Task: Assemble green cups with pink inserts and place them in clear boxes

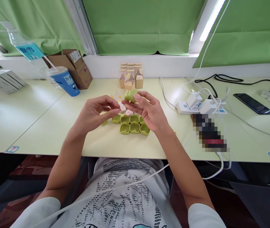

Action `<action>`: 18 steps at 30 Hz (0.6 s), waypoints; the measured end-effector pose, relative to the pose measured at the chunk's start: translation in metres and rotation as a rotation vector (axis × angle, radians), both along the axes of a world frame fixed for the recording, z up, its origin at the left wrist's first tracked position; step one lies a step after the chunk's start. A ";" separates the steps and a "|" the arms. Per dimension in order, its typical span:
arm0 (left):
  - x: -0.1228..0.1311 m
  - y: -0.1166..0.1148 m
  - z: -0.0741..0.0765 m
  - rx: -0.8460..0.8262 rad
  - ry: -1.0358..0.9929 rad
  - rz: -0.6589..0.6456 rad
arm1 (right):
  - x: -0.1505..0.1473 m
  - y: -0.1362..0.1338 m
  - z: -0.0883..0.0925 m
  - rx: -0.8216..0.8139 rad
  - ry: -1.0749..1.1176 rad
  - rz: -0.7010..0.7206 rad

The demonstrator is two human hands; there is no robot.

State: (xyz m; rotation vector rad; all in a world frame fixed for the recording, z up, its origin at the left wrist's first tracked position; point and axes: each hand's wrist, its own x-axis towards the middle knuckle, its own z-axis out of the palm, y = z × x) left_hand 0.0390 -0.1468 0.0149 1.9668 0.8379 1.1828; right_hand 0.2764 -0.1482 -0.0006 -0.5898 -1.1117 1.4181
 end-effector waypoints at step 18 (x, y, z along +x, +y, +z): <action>0.021 -0.011 -0.007 0.336 0.102 0.112 | -0.003 -0.002 0.000 -0.018 -0.015 0.028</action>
